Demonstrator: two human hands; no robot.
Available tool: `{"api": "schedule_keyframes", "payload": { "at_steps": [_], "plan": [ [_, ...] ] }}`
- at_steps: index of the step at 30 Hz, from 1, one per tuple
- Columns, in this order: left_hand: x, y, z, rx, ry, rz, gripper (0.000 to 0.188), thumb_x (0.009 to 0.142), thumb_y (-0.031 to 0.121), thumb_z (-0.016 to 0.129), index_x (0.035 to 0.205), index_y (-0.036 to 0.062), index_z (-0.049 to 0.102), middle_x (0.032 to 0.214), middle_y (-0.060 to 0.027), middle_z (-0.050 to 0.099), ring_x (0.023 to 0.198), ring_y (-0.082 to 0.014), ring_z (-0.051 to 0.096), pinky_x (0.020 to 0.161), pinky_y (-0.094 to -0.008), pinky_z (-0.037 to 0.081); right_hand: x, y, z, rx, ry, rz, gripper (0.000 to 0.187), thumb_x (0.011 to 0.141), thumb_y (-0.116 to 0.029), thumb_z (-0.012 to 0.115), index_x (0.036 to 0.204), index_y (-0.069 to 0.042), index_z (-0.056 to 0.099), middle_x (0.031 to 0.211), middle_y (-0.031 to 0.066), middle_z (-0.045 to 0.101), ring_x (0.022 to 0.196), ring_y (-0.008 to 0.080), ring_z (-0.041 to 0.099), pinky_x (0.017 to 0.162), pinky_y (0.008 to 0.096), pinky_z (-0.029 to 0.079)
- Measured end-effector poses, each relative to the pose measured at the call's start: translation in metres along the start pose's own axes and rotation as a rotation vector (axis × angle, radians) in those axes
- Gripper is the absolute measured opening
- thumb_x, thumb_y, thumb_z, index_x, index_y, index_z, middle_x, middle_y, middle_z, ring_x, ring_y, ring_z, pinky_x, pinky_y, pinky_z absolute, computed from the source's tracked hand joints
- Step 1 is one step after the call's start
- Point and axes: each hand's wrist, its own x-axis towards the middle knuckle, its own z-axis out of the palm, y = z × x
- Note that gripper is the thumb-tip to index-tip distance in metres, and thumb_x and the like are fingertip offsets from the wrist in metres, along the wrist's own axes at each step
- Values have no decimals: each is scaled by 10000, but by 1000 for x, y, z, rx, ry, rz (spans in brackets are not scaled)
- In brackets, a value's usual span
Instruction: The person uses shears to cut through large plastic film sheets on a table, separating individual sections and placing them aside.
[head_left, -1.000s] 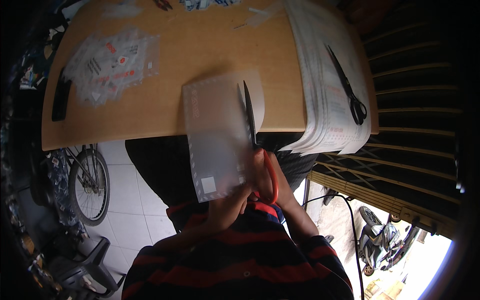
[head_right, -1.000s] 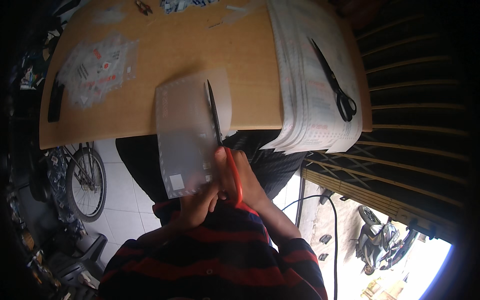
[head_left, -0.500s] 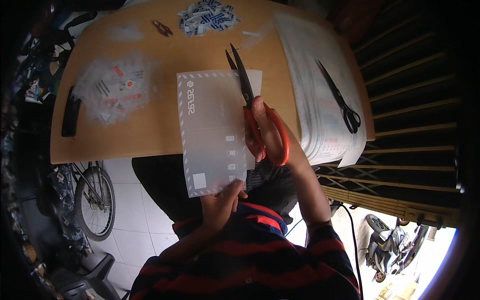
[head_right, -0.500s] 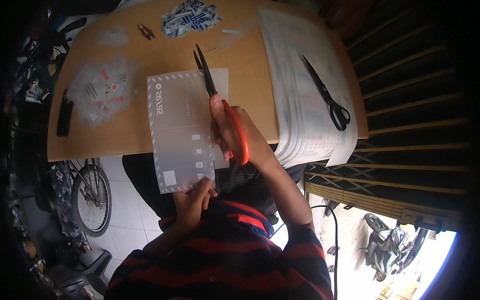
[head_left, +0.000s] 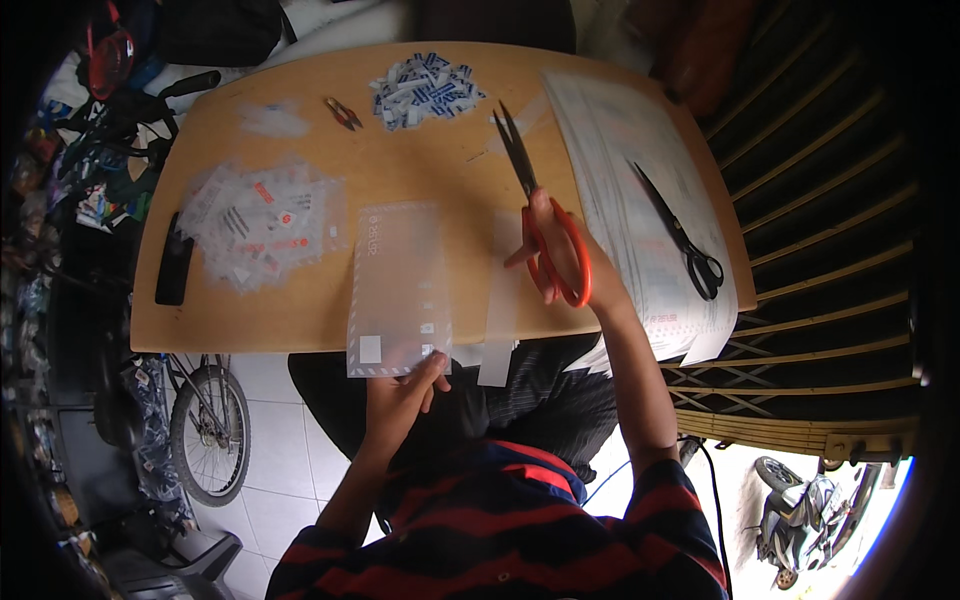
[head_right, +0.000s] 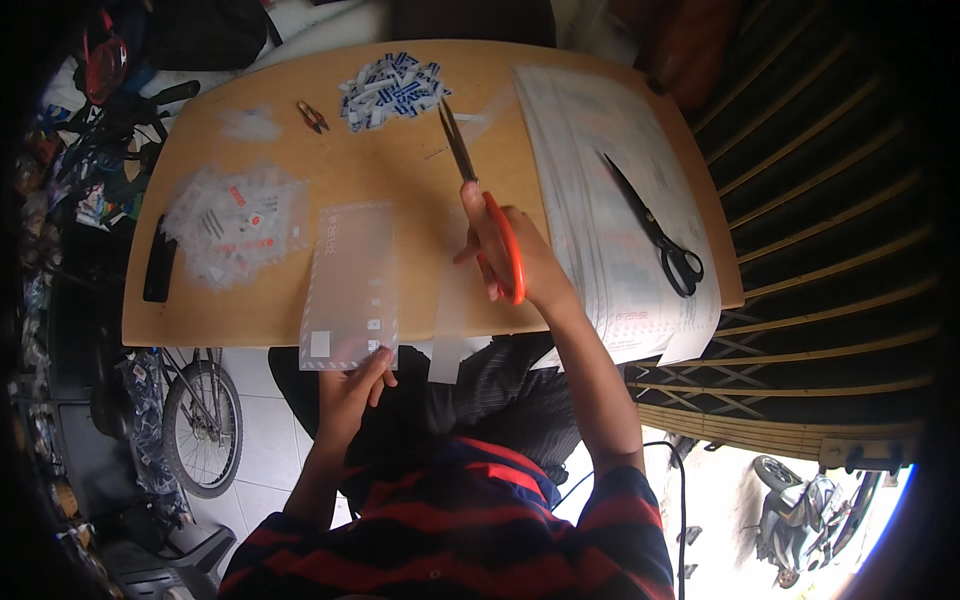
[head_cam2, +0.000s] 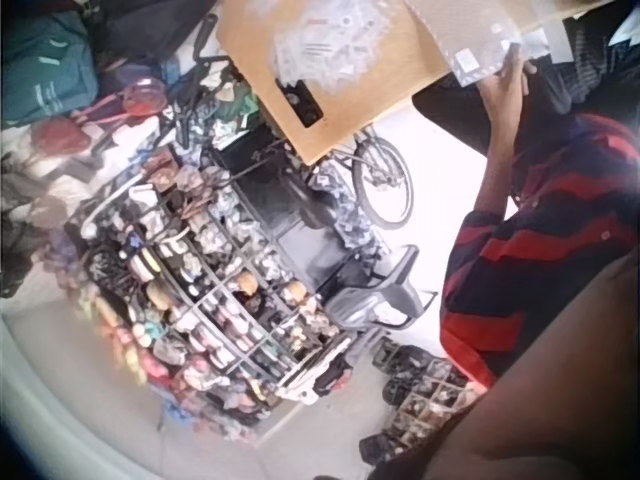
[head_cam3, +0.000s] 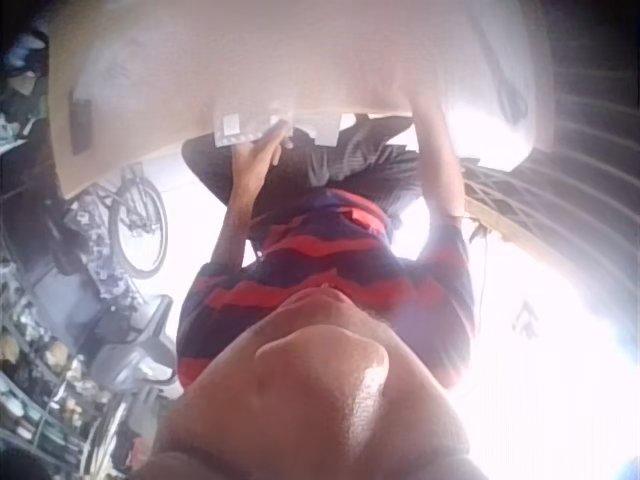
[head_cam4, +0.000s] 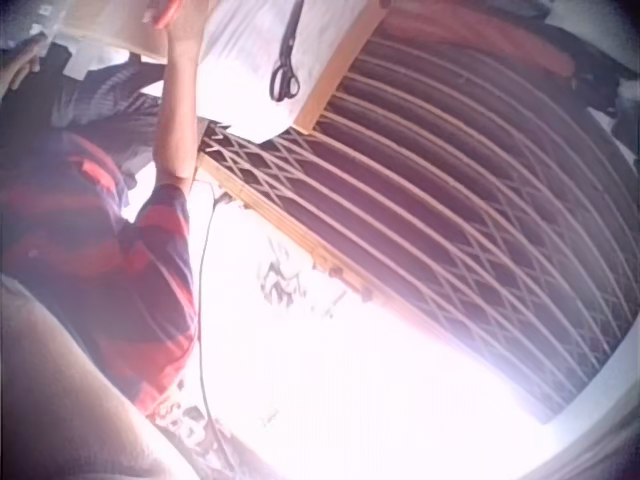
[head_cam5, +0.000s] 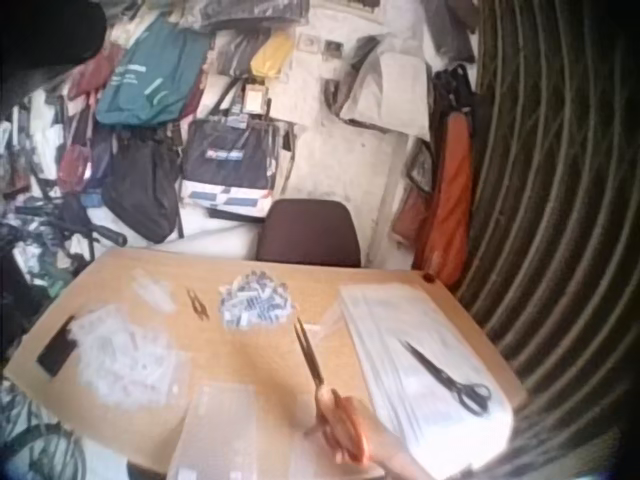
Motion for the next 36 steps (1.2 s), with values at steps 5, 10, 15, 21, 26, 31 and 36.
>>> {"api": "schedule_keyframes", "payload": {
  "at_steps": [5,10,15,21,26,31,36],
  "plan": [
    [-3,4,-9,42,35,-36,146,942,42,676,1046,-47,624,892,-89,658,645,-98,621,432,-198,375,-15,5,0,14,-29,-3,738,976,-720,350,775,-26,503,582,135,558,440,200,600,398,274,424],
    [-8,6,-6,100,54,-53,157,950,69,668,1060,-28,614,840,-79,639,607,-91,585,447,-205,366,6,0,-9,-101,236,-122,776,977,-705,380,843,32,584,586,110,542,451,188,565,449,311,458],
    [-13,4,-10,96,55,-56,160,961,96,657,1059,-21,607,770,-62,619,600,-95,582,450,-214,362,-28,8,-6,61,8,-142,770,995,-668,383,924,54,642,625,93,575,455,163,542,491,308,456],
    [-12,3,-28,131,-49,-231,206,899,91,721,1035,-4,598,735,-52,613,543,-87,543,437,-211,335,-117,80,14,120,-313,-100,972,844,-860,409,998,72,638,771,109,668,496,112,535,486,257,439],
    [-16,-6,-66,95,77,-215,380,795,185,690,1101,3,557,778,-88,607,532,-94,480,458,-227,331,-157,105,20,157,-490,15,854,912,-779,418,946,45,641,730,79,663,485,103,528,476,254,429],
    [-14,-14,-66,24,109,-198,248,808,143,659,1003,15,576,740,-70,563,568,-97,439,515,-250,311,-160,104,38,153,-445,-2,846,925,-769,404,878,37,657,624,51,611,444,85,511,441,246,400],
    [-21,-10,-64,69,69,-194,162,829,141,642,891,-8,623,707,-65,616,555,-79,468,499,-242,338,-150,107,43,65,-515,-120,610,1024,-563,432,870,4,596,714,119,668,674,306,686,653,380,521]
  ]
}}
